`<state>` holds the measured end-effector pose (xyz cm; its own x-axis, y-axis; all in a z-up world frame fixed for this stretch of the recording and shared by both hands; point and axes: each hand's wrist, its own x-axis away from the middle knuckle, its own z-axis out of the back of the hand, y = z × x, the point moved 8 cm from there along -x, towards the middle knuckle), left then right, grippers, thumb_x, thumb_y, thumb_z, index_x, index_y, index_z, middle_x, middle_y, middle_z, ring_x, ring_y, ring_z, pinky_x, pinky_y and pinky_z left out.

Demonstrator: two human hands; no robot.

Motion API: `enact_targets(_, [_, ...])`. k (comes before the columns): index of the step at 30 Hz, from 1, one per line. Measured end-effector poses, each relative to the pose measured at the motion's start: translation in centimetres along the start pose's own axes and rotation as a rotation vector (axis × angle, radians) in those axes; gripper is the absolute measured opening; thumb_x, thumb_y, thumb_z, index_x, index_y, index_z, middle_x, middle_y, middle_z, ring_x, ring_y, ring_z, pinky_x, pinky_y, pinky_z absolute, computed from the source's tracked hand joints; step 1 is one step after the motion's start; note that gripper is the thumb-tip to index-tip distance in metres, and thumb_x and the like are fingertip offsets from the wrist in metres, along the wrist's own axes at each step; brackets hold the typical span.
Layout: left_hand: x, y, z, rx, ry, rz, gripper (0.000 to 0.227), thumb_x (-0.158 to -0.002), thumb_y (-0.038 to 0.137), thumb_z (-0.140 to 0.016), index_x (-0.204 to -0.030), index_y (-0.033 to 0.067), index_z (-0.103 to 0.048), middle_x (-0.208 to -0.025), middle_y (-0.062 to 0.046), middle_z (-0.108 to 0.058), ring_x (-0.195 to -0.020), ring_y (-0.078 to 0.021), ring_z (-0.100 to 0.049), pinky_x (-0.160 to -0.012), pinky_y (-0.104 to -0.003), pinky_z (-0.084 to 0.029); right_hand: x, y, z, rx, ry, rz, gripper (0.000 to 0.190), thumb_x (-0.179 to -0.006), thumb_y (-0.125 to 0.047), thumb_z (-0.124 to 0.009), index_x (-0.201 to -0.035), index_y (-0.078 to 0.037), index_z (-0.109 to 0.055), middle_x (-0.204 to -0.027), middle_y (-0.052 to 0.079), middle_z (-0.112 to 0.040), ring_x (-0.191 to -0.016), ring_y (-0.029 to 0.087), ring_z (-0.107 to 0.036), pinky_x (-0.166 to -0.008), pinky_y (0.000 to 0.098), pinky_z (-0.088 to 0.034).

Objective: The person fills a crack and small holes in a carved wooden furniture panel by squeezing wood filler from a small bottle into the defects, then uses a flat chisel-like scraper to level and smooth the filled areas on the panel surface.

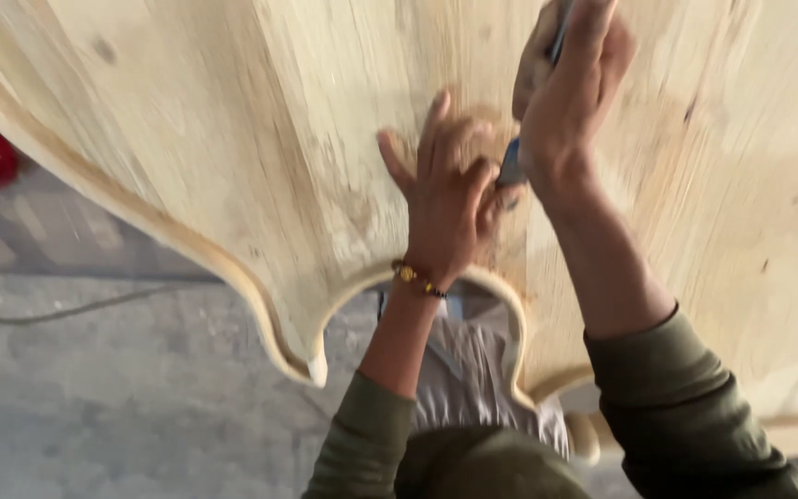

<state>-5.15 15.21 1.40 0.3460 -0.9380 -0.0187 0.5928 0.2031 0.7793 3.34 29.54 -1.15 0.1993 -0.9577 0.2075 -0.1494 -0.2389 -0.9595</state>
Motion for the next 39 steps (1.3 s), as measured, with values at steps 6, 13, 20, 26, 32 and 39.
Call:
enact_targets(6, [2.9,-0.6,-1.5,0.025,-0.069,0.07,0.027,-0.093,0.035,-0.082,-0.088,0.0152,-0.065,-0.153,-0.004,-0.049,-0.159,-0.0317,-0.027,-0.122,-0.077,0.007,2.1,4.8,3.4,0.03,0.012,-0.181,0.054,-0.112,-0.049,-0.054,-0.077,-0.011,-0.036,-0.057,-0.002,-0.032,-0.044,0.009,-0.028,-0.042,0.0282,-0.02])
enact_targets(13, [0.4,-0.9,-1.0,0.027,-0.029,0.027,0.029,-0.094,0.037,-0.077,-0.084,0.0141,-0.062,-0.151,-0.005,-0.05,-0.158,-0.033,-0.028,-0.123,-0.079,0.006,0.2,-0.1,-0.9,0.167,-0.032,-0.08,0.063,-0.108,-0.066,-0.047,-0.079,-0.01,-0.044,-0.054,-0.003,-0.033,-0.041,0.007,-0.029,-0.04,0.027,-0.023])
enact_targets(20, [0.0,-0.7,-0.5,0.036,0.012,0.009,0.025,-0.096,0.034,-0.074,-0.087,0.0132,-0.063,-0.152,-0.008,-0.049,-0.158,-0.035,-0.028,-0.123,-0.078,0.005,-0.3,-0.7,-1.4,0.222,-0.037,-0.006,0.066,-0.108,-0.07,-0.045,-0.079,-0.011,-0.044,-0.055,-0.003,-0.035,-0.042,0.006,-0.03,-0.04,0.0271,-0.024])
enact_targets(26, [2.4,-0.1,-1.0,0.065,-0.054,0.068,0.024,-0.097,0.034,-0.074,-0.088,0.0142,-0.064,-0.154,-0.007,-0.048,-0.16,-0.0337,-0.028,-0.125,-0.078,0.004,1.6,0.6,0.7,0.153,0.043,-0.091,0.063,-0.11,-0.066,-0.048,-0.084,-0.008,-0.048,-0.058,-0.002,-0.036,-0.044,0.008,-0.031,-0.042,0.0283,-0.023])
enact_targets(32, [2.6,-0.5,-1.2,0.093,-0.061,0.098,0.023,-0.096,0.034,-0.075,-0.089,0.0143,-0.065,-0.155,-0.006,-0.045,-0.16,-0.0344,-0.025,-0.123,-0.079,0.005,2.4,0.6,1.4,0.295,0.036,-0.052,0.062,-0.11,-0.066,-0.049,-0.079,-0.012,-0.047,-0.057,-0.003,-0.04,-0.042,0.006,-0.037,-0.037,0.0275,-0.03])
enact_targets(39, [-0.1,-1.1,-1.2,0.067,-0.105,0.046,0.026,-0.089,0.033,-0.079,-0.081,0.0142,-0.063,-0.158,-0.003,-0.044,-0.159,-0.0325,-0.026,-0.12,-0.082,0.005,-0.3,1.7,1.4,0.151,0.149,-0.101,0.05,-0.108,-0.06,-0.053,-0.094,-0.012,-0.057,-0.066,-0.003,-0.048,-0.047,0.008,-0.041,-0.038,0.0277,-0.028])
